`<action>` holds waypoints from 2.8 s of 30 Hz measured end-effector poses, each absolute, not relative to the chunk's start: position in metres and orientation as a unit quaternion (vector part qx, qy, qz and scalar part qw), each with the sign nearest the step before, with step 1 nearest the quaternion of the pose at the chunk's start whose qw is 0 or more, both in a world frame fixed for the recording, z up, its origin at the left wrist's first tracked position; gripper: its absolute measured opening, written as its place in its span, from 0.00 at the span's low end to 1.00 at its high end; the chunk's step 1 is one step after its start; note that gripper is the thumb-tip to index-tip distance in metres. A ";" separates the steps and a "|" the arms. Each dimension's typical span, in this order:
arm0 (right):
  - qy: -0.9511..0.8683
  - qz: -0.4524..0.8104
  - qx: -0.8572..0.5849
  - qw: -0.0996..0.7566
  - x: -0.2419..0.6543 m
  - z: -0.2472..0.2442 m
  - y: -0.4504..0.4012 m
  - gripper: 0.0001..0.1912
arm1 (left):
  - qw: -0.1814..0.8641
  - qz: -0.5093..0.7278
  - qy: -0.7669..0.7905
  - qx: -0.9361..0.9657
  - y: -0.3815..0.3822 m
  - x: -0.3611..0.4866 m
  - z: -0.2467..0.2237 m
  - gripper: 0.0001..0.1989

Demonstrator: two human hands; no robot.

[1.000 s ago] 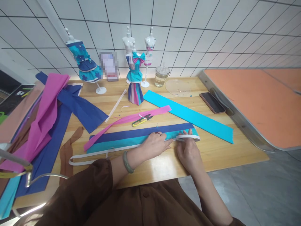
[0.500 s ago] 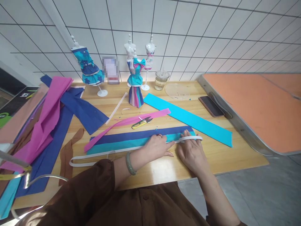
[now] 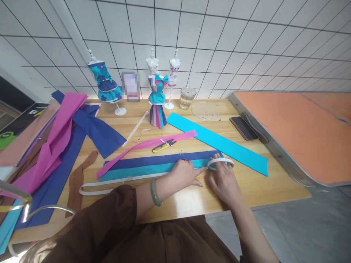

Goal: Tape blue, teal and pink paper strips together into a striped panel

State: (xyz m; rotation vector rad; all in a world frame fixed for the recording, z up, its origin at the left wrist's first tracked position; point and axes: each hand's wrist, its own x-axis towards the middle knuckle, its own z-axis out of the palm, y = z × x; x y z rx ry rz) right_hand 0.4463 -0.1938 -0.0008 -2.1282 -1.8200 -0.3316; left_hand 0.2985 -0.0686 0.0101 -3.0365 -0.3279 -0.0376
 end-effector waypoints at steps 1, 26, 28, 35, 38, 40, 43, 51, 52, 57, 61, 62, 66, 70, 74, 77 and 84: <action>-0.632 -0.099 -0.749 0.173 0.447 -0.002 -0.194 0.23 | 0.045 -0.008 -0.108 -0.993 -0.069 0.300 0.011 0.36; -0.626 -0.082 -0.744 0.220 0.456 -0.013 -0.194 0.24 | 0.062 -0.007 -0.063 -0.996 -0.079 0.317 0.030 0.32; -0.633 -0.111 -0.739 0.202 0.460 -0.013 -0.195 0.26 | 0.069 -0.027 -0.051 -0.996 -0.080 0.318 0.031 0.30; -0.621 -0.114 -0.749 0.199 0.472 -0.008 -0.198 0.25 | 0.051 -0.058 -0.011 -0.997 -0.081 0.319 0.023 0.28; -0.610 -0.093 -0.756 0.219 0.474 -0.007 -0.198 0.21 | 0.044 -0.055 -0.008 -0.997 -0.083 0.319 0.019 0.25; -0.597 -0.073 -0.762 0.239 0.475 -0.007 -0.198 0.19 | 0.040 -0.056 -0.005 -0.998 -0.083 0.319 0.018 0.24; -0.565 -0.056 -0.776 0.274 0.476 -0.011 -0.198 0.20 | 0.034 -0.059 -0.008 -0.998 -0.084 0.320 0.018 0.24; -0.508 -0.091 -0.793 0.324 0.477 -0.023 -0.196 0.22 | 0.039 -0.063 -0.022 -0.997 -0.084 0.320 0.015 0.25; -0.512 -0.099 -0.791 0.321 0.477 -0.024 -0.195 0.22 | 0.038 -0.065 -0.023 -0.997 -0.085 0.320 0.015 0.25; -0.524 -0.144 -0.789 0.287 0.477 -0.024 -0.194 0.21 | 0.034 -0.057 -0.028 -0.997 -0.085 0.320 0.013 0.25; -0.516 -0.168 -0.799 0.261 0.478 -0.026 -0.194 0.23 | 0.037 -0.047 -0.030 -0.998 -0.085 0.321 0.013 0.25; -0.513 -0.175 -0.800 0.256 0.478 -0.026 -0.194 0.24 | 0.038 -0.043 -0.030 -0.998 -0.085 0.321 0.013 0.25; -0.513 -0.203 -0.801 0.235 0.478 -0.025 -0.196 0.25 | 0.039 -0.046 -0.032 -0.998 -0.086 0.320 0.014 0.25; -0.502 -0.215 -0.807 0.226 0.480 -0.025 -0.197 0.30 | 0.044 -0.055 -0.033 -0.997 -0.086 0.319 0.014 0.26; -0.491 -0.214 -0.812 0.233 0.485 -0.028 -0.198 0.32 | 0.046 -0.056 -0.032 -0.997 -0.086 0.319 0.014 0.26; -0.488 -0.204 -0.815 0.236 0.490 -0.032 -0.200 0.28 | 0.037 -0.048 -0.040 -0.997 -0.087 0.322 0.013 0.26; -0.464 -0.221 -0.827 0.228 0.503 -0.032 -0.205 0.18 | 0.024 -0.054 -0.049 -0.997 -0.087 0.325 0.008 0.27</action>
